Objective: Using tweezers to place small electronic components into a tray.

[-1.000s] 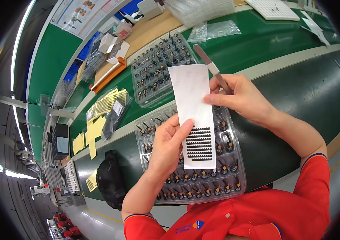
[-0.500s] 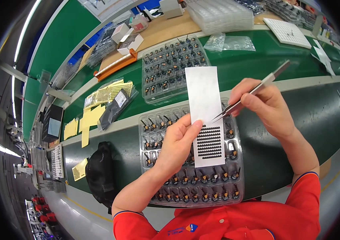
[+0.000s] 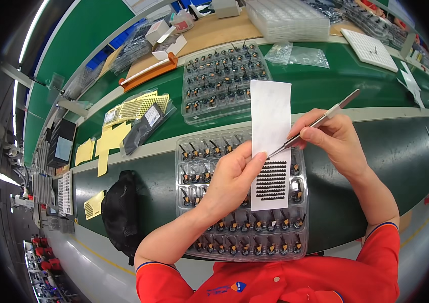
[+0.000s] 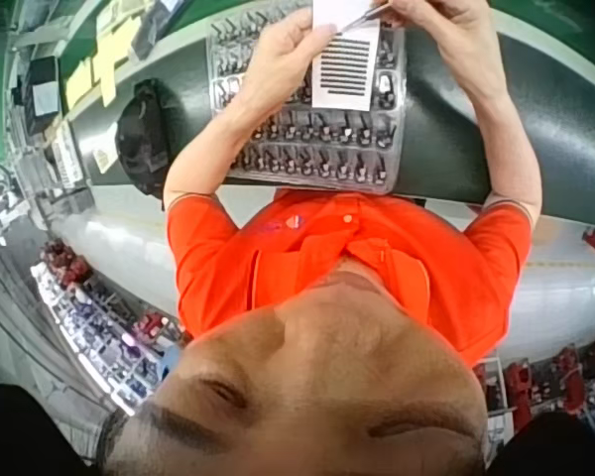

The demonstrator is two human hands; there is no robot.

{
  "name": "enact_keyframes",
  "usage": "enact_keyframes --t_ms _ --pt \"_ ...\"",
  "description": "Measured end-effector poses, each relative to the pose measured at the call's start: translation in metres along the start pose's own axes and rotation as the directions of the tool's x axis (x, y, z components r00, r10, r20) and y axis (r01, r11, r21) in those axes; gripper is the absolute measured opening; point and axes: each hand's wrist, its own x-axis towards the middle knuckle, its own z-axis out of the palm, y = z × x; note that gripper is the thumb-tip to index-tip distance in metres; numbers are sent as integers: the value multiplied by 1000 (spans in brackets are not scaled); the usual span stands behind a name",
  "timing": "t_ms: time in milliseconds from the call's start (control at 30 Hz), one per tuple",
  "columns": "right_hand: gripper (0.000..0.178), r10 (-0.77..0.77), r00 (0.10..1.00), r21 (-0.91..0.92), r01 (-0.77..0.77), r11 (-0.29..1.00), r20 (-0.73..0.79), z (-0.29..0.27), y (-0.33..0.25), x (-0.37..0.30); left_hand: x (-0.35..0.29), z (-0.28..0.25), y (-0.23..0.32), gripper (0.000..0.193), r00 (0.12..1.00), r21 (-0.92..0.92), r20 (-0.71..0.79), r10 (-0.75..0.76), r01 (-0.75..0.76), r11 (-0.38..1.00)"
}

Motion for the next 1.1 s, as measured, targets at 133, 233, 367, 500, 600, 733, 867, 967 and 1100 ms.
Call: enact_keyframes --t_ms 133,233,367,500,600,733,867,967,1100 --pt "16 3 1000 0 -3 1000 -6 1 2 0 0 -2 -1 25 1000 41 4 6 -7 999" --pt "16 10 1000 -1 -10 1000 -2 0 2 0 0 -1 -1 24 1000 49 2 7 -7 999" --pt "15 3 1000 -20 -3 1000 -4 -2 3 1 2 0 -2 23 1000 46 4 4 -4 999" --pt "16 -16 1000 10 16 1000 -14 -1 7 0 2 0 -3 23 1000 83 3 20 -20 996" --pt "17 19 999 78 -16 997 -35 -4 9 0 1 2 0 23 1000 75 -1 5 -5 997" --pt "20 68 996 142 -58 988 -66 -9 11 -1 -1 2 3 23 998 -26 -40 -58 57 998" --pt "23 120 988 170 -102 980 -101 -15 13 5 -3 -7 5 23 963 15 -259 69 -67 998" --pt "25 161 976 171 -136 976 -145 -25 21 4 -3 -21 12 24 908 -128 -389 157 -222 967" --pt "26 177 971 146 -154 977 -158 -28 34 4 -3 -24 21 26 841 -180 -511 177 -307 935"
